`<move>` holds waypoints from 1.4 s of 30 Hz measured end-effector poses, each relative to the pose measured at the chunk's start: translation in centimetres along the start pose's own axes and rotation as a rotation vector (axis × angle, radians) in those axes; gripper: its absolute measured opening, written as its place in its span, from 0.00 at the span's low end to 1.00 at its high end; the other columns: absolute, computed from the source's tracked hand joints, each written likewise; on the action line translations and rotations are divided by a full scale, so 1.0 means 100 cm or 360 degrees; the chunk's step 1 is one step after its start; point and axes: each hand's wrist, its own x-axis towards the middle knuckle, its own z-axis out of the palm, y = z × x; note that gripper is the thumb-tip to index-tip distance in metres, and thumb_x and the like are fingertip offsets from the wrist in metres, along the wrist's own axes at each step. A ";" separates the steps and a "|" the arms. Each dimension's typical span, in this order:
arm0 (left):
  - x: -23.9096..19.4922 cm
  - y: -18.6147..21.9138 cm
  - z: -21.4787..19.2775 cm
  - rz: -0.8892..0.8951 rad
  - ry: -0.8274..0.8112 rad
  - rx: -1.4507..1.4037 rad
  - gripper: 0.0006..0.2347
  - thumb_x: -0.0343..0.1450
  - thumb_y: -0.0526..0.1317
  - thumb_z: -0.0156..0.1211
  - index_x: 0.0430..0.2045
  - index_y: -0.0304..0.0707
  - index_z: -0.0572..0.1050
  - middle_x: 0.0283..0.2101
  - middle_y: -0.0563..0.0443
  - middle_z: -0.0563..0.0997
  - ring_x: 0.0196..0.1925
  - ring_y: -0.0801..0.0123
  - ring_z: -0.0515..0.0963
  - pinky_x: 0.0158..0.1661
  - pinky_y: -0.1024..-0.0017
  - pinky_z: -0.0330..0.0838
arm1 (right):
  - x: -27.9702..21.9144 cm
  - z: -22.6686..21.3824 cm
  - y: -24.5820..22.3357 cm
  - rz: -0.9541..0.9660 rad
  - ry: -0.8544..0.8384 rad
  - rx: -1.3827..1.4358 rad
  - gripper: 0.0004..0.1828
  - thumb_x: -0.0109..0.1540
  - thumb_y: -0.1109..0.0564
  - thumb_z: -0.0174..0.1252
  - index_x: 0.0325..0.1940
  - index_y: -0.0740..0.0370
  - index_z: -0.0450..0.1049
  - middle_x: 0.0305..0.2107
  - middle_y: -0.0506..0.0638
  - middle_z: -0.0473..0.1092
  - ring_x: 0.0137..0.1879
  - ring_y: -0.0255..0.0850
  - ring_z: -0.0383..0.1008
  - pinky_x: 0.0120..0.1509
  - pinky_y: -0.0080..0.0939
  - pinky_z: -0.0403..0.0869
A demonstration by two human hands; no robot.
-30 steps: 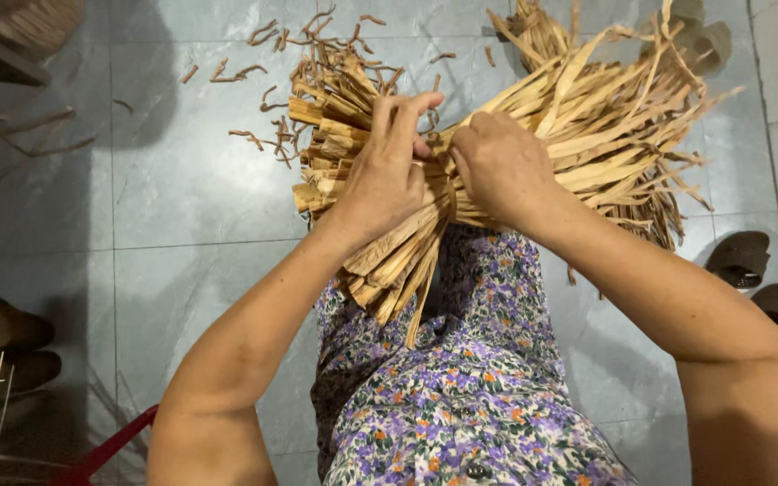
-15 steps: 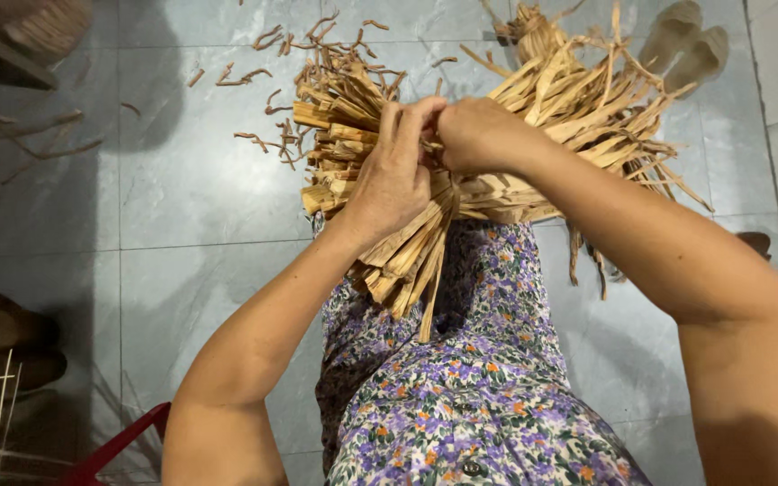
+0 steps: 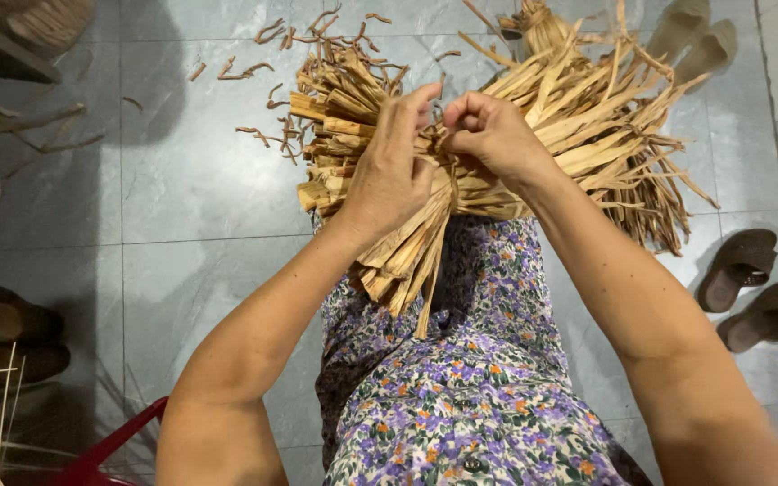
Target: The person sits on a low stool and uses shears to trim and bundle dried plant strips. They repeatedly cut the strips, gather them into bundles, and tie them together. The trimmed pieces accumulate on the floor.
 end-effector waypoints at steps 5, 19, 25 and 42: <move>-0.002 0.001 0.008 0.0039 -0.0029 0.0260 0.33 0.64 0.28 0.66 0.65 0.38 0.58 0.50 0.40 0.75 0.54 0.52 0.76 0.55 0.58 0.72 | 0.000 -0.009 0.012 -0.0068 -0.0220 0.0125 0.07 0.62 0.67 0.58 0.38 0.59 0.68 0.26 0.45 0.73 0.28 0.30 0.71 0.29 0.30 0.67; 0.009 -0.009 0.012 -0.0167 -0.0041 0.0287 0.18 0.65 0.29 0.67 0.44 0.39 0.65 0.33 0.50 0.78 0.42 0.56 0.78 0.42 0.58 0.72 | -0.013 -0.004 0.006 -0.0556 0.0059 -0.0752 0.19 0.62 0.61 0.61 0.55 0.62 0.64 0.47 0.51 0.66 0.47 0.36 0.74 0.50 0.33 0.77; 0.017 0.001 0.003 -0.0231 -0.0088 0.0273 0.14 0.66 0.31 0.65 0.39 0.39 0.65 0.32 0.49 0.76 0.41 0.59 0.78 0.42 0.59 0.73 | -0.038 -0.012 -0.024 -0.1255 -0.0258 -0.1422 0.60 0.53 0.39 0.73 0.80 0.59 0.49 0.69 0.68 0.59 0.75 0.59 0.58 0.76 0.55 0.60; -0.192 -0.015 -0.053 -0.0948 0.0095 0.0543 0.20 0.68 0.42 0.69 0.55 0.40 0.76 0.69 0.35 0.68 0.73 0.43 0.58 0.68 0.47 0.52 | 0.021 -0.004 -0.027 -0.0687 -0.0580 -0.1645 0.67 0.35 0.32 0.77 0.72 0.62 0.61 0.56 0.60 0.66 0.65 0.56 0.63 0.69 0.55 0.61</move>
